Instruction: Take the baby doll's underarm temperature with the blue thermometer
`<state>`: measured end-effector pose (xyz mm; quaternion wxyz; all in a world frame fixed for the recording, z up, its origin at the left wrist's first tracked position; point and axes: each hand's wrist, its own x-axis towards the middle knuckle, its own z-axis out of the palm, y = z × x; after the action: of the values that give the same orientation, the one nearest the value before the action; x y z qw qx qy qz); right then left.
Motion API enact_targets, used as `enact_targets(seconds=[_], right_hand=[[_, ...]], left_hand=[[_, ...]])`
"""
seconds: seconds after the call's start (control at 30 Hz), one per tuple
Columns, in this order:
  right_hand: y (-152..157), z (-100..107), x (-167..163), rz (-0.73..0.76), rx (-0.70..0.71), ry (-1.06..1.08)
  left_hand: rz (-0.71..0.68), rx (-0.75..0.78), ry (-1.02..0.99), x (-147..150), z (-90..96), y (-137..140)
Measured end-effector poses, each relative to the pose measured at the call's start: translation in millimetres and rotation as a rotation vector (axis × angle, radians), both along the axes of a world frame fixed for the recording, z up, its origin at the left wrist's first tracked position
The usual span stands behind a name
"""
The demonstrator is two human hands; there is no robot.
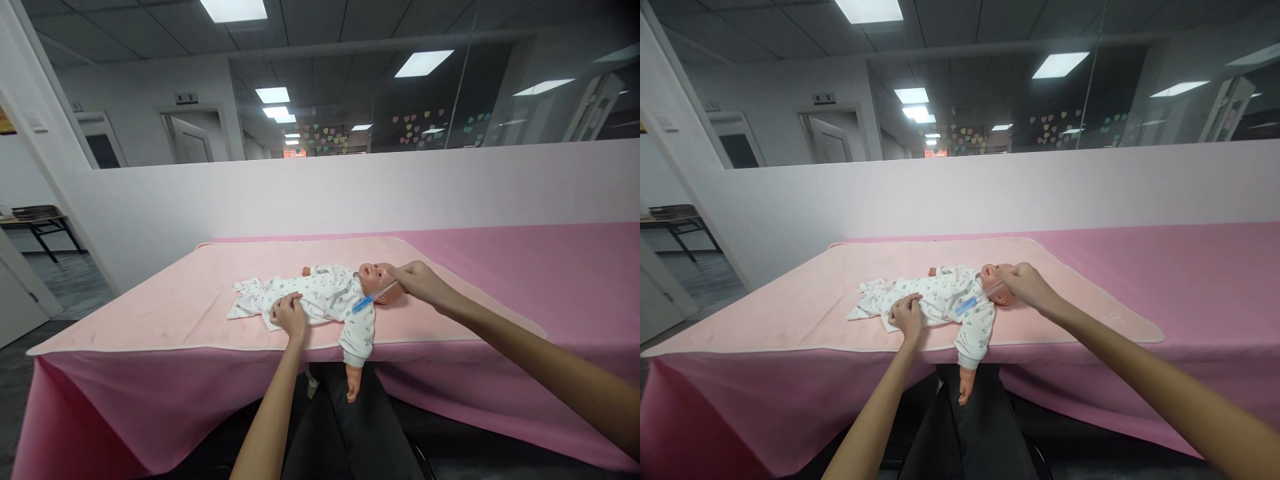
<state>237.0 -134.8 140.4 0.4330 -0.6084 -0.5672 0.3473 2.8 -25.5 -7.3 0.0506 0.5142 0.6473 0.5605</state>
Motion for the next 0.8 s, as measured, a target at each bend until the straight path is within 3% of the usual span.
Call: enact_targets(seconds=[0.23, 0.53, 0.8], right_hand=[[-2.9, -0.2, -6.5, -0.002, 0.038, 0.008], [0.6, 3.2, -1.2, 0.045, -0.098, 0.243], [-7.5, 7.5, -5.8, 0.088, -0.067, 0.182]], left_hand=[[0.001, 0.014, -0.032, -0.4, 0.1, 0.0], [0.005, -0.009, -0.024, -0.3, 1.1, -0.4], [0.007, -0.012, 0.001, 0.0, 0.3, 0.5]])
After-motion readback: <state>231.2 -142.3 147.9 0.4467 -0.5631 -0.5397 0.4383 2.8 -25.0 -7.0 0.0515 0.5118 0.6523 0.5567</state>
